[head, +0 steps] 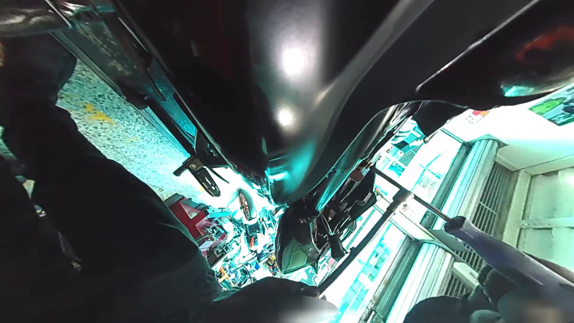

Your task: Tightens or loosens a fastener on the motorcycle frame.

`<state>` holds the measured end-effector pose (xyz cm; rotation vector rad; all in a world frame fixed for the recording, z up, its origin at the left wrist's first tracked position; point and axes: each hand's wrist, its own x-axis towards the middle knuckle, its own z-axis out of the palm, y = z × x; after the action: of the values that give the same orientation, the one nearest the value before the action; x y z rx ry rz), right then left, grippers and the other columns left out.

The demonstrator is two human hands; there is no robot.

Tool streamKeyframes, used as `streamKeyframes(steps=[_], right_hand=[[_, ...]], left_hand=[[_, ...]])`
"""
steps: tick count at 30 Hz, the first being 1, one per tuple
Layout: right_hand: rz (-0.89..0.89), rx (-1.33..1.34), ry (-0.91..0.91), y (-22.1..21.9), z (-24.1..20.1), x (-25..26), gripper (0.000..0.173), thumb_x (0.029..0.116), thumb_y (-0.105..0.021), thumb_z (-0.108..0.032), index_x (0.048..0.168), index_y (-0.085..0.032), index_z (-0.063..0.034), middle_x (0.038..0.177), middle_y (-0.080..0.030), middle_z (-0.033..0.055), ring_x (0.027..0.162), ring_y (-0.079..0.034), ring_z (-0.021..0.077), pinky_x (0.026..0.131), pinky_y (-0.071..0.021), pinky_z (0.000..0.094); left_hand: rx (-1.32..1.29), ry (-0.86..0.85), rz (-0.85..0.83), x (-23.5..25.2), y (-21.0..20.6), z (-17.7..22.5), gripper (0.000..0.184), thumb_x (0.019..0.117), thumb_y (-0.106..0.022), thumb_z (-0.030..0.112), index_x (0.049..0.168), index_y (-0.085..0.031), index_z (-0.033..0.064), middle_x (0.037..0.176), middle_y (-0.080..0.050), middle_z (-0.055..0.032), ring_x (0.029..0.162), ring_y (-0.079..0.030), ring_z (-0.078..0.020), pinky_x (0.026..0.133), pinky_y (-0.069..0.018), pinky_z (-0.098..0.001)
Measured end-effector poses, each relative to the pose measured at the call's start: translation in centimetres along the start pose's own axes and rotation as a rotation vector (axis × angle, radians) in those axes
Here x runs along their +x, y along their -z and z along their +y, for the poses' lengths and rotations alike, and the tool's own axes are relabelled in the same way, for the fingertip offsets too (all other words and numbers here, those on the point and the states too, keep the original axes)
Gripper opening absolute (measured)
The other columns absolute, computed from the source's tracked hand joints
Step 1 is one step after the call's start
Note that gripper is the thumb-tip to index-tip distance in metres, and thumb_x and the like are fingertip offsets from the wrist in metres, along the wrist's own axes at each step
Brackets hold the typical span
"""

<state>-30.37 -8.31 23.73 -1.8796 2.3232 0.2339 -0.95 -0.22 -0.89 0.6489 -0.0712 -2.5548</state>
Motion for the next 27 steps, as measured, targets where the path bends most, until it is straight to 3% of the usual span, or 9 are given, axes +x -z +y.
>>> streamKeyframes(steps=[4,6,10,12,14,16,19,23,27], right_hand=[[0.019,0.018,0.013,1.2,1.0,-1.2,0.026,0.098,-0.066,-0.023,0.117,-0.057,-0.0073,0.101,-0.064,0.0102,0.084,-0.067,0.0256,0.075,-0.0592,0.0446],[0.027,-0.022,0.004,0.5,0.5,-0.8,0.023,0.0997,-0.065,-0.029,0.113,-0.057,-0.0127,0.1,-0.066,0.0038,0.086,-0.069,0.0187,0.076,-0.0604,0.0377],[0.055,0.051,0.016,-0.1,0.3,-0.6,0.021,0.0987,-0.066,-0.021,0.113,-0.057,-0.0087,0.099,-0.065,0.0067,0.09,-0.069,0.0235,0.082,-0.0596,0.0444],[0.054,0.053,0.016,-0.4,-0.1,-0.2,0.02,0.099,-0.066,-0.023,0.11,-0.057,-0.0086,0.096,-0.064,0.005,0.089,-0.068,0.0216,0.081,-0.0593,0.0428],[0.017,-0.055,-0.005,-0.5,-0.6,0.2,0.022,0.1019,-0.061,-0.033,0.107,-0.055,-0.0128,0.093,-0.061,-0.0006,0.084,-0.066,0.0133,0.078,-0.0597,0.0344],[0.012,-0.101,-0.013,-0.6,-0.8,0.4,0.023,0.103,-0.059,-0.036,0.106,-0.055,-0.0135,0.093,-0.062,-0.0023,0.083,-0.066,0.0102,0.077,-0.059,0.0306],[0.047,-0.065,-0.056,-1.5,-1.5,0.8,0.022,0.1021,-0.061,-0.037,0.105,-0.056,-0.016,0.092,-0.062,-0.0062,0.081,-0.065,0.0057,0.074,-0.0582,0.0262],[0.026,0.138,-0.165,-1.8,-0.5,0.8,0.017,0.1029,-0.063,-0.028,0.114,-0.053,-0.0191,0.102,-0.062,-0.0112,0.09,-0.065,0.0022,0.08,-0.0587,0.0247],[0.017,0.254,-0.168,-1.3,1.7,0.0,0.022,0.1017,-0.061,-0.018,0.121,-0.052,-0.0201,0.11,-0.064,-0.0093,0.087,-0.065,0.0045,0.074,-0.058,0.0239]], left_hand=[[0.061,-0.017,0.015,0.0,-0.3,0.2,0.049,0.107,-0.047,0.038,0.125,-0.069,-0.0022,0.106,-0.073,-0.0137,0.078,-0.065,-0.0123,0.07,-0.0561,-0.0271],[0.052,-0.009,0.001,0.0,-0.1,0.3,0.047,0.1073,-0.047,0.036,0.125,-0.068,-0.0021,0.107,-0.072,-0.0146,0.082,-0.068,-0.015,0.077,-0.0592,-0.0315],[0.096,-0.036,0.016,0.0,-0.1,0.1,0.05,0.108,-0.045,0.038,0.127,-0.068,-0.0022,0.112,-0.073,-0.016,0.091,-0.071,-0.0181,0.081,-0.0615,-0.0339],[0.101,-0.041,0.036,-0.1,-0.1,-0.1,0.052,0.1077,-0.045,0.04,0.127,-0.068,-0.0024,0.111,-0.073,-0.0147,0.09,-0.07,-0.0161,0.08,-0.0597,-0.0314],[0.065,-0.047,0.056,0.0,-0.3,-0.4,0.051,0.1078,-0.046,0.039,0.127,-0.068,-0.0029,0.108,-0.073,-0.013,0.086,-0.068,-0.0139,0.079,-0.0591,-0.0299],[0.003,-0.028,0.023,0.1,-0.3,-0.3,0.05,0.1083,-0.046,0.036,0.13,-0.065,-0.0047,0.113,-0.071,-0.0152,0.09,-0.069,-0.0166,0.083,-0.0603,-0.0338],[0.051,-0.013,-0.008,0.3,-0.1,-0.2,0.052,0.1088,-0.043,0.04,0.131,-0.065,-0.0023,0.118,-0.071,-0.0153,0.093,-0.07,-0.0149,0.08,-0.0599,-0.0289],[0.112,-0.066,0.018,0.7,-0.2,-1.4,0.05,0.1088,-0.044,0.037,0.124,-0.07,-0.0031,0.106,-0.074,-0.0136,0.084,-0.068,-0.0099,0.077,-0.0564,-0.0258],[0.084,-0.084,0.046,0.4,1.2,-2.6,0.041,0.1081,-0.046,0.026,0.123,-0.068,-0.0062,0.112,-0.073,-0.0171,0.088,-0.069,-0.0154,0.08,-0.0585,-0.0297]])
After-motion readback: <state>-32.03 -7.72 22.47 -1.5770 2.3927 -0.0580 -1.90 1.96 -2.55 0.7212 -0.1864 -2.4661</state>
